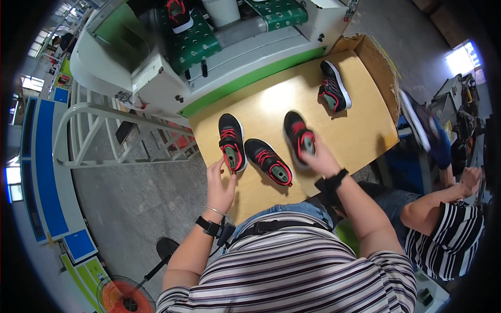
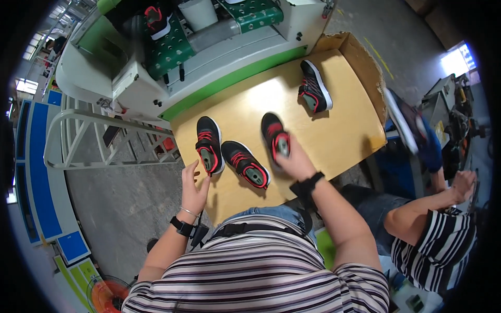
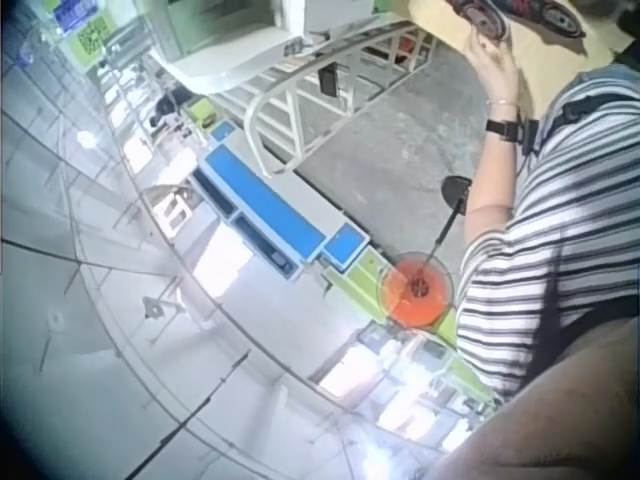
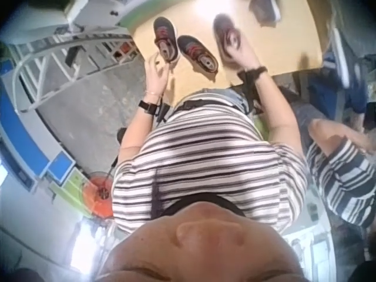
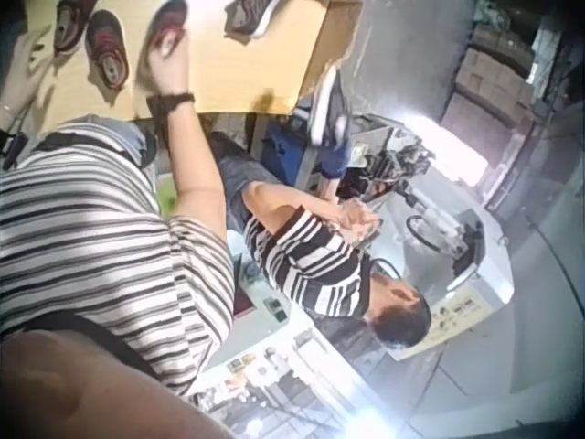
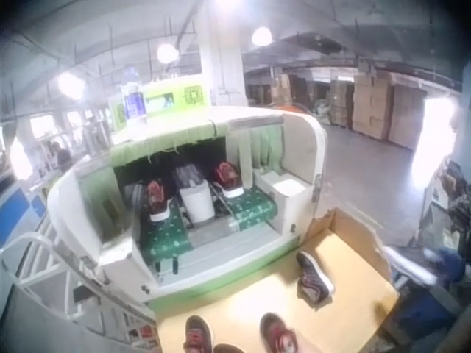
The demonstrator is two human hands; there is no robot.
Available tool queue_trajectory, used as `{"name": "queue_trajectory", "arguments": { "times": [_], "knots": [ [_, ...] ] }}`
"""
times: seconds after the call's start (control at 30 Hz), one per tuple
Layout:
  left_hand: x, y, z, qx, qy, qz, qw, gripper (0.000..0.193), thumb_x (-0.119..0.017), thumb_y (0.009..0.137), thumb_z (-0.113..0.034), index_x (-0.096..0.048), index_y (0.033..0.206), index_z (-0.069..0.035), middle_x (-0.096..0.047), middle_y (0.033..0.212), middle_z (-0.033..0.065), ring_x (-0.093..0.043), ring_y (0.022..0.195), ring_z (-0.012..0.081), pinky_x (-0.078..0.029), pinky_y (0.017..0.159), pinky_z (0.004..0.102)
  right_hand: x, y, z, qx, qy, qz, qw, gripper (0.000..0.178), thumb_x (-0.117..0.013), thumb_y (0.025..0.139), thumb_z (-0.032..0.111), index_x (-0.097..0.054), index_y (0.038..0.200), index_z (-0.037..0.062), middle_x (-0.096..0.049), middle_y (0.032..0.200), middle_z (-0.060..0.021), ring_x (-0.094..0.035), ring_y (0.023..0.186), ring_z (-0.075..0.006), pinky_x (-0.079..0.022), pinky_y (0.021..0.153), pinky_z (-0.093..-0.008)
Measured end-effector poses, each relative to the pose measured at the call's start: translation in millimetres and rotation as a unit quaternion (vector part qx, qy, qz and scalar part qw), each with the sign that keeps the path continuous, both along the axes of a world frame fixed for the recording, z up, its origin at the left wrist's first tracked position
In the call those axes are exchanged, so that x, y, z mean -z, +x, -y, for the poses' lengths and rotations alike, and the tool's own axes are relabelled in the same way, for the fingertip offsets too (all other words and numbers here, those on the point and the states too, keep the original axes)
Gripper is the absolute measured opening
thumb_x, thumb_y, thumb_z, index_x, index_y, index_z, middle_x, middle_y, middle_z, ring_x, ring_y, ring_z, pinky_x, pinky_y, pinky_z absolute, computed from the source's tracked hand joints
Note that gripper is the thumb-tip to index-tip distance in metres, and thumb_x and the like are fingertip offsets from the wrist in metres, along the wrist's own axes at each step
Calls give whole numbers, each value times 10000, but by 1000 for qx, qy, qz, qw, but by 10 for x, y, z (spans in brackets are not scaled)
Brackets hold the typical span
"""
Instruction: The recorder is loading shoes into a heat-setting machine and organizing them on a conveyor belt in a shoe factory.
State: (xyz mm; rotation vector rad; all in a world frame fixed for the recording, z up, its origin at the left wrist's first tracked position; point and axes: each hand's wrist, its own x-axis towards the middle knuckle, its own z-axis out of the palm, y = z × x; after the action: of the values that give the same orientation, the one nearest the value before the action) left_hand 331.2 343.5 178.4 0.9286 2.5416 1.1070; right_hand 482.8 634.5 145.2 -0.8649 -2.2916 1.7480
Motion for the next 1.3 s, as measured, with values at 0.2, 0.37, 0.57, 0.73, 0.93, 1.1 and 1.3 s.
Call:
{"name": "queue_trajectory", "arguments": {
  "times": [0.2, 0.37, 0.57, 0.73, 0.93, 1.1, 1.3],
  "knots": [
    [-91, 87, -501, 86, 84, 209, 971, 310, -607, 902, -66, -565, 1201, 3, -616, 952, 96, -606, 818, 169, -491, 759, 289, 116, 495, 337, -66, 4, 4, 998, 697, -747, 773, 178, -403, 1342, -31, -572, 1210, -217, -575, 1109, -305, -430, 993, -358],
    [-84, 244, -1058, 164, 26, 223, 960, 604, -655, 919, -261, -385, 1400, -16, -492, 1288, 175, -513, 1190, 225, -430, 974, 333, 145, 396, 323, 31, -88, 21, 995, 627, -715, 818, 166, -436, 1340, -42, -616, 1156, -144, -580, 1103, -262, -436, 981, -338],
    [-633, 57, -1440, 25, 180, 222, 958, 921, -769, 777, -213, -212, 1479, -2, -372, 1394, 198, -463, 1238, 284, -399, 1034, 368, -776, 54, 561, -56, -198, -168, 964, 684, -699, 872, 233, -375, 1417, -23, -520, 1331, -157, -474, 1274, -235, -391, 1043, -346],
    [-1360, -796, -1311, -36, 402, 423, 811, 753, -685, 773, -33, -322, 1433, -41, -560, 1119, 90, -588, 957, 180, -511, 852, 312, -30, -152, 554, -240, 72, -20, 968, 875, -791, 760, 236, -308, 1455, 16, -428, 1402, -240, -428, 1296, -359, -361, 1080, -416],
    [-1561, -1900, -1531, -106, 340, 266, 896, 759, -708, 731, -59, -380, 1414, -14, -585, 1071, 105, -587, 945, 181, -497, 831, 297, -22, -181, 501, -203, 46, -67, 976, 840, -758, 764, 154, -304, 1468, 85, -483, 1316, -232, -475, 1246, -361, -372, 1070, -413],
    [-1490, -2378, -1895, -147, 310, 150, 927, 497, -759, 681, -132, -558, 1108, 24, -615, 953, 75, -595, 840, 175, -494, 762, 295, -1282, -340, -107, -138, -231, -55, 962, 811, -717, 779, 26, -301, 1472, 102, -489, 1310, -108, -490, 1210, -203, -399, 1025, -344],
    [-1414, -3003, -1913, -151, 303, 21, 941, 704, -816, 746, -303, -506, 1250, 78, -623, 1060, 131, -601, 942, 204, -482, 844, 306, -2112, -1486, -832, -35, 67, -308, 948, 673, -700, 807, 60, -382, 1400, 73, -583, 1215, -117, -550, 1146, -216, -415, 1002, -327]
  ]
}}
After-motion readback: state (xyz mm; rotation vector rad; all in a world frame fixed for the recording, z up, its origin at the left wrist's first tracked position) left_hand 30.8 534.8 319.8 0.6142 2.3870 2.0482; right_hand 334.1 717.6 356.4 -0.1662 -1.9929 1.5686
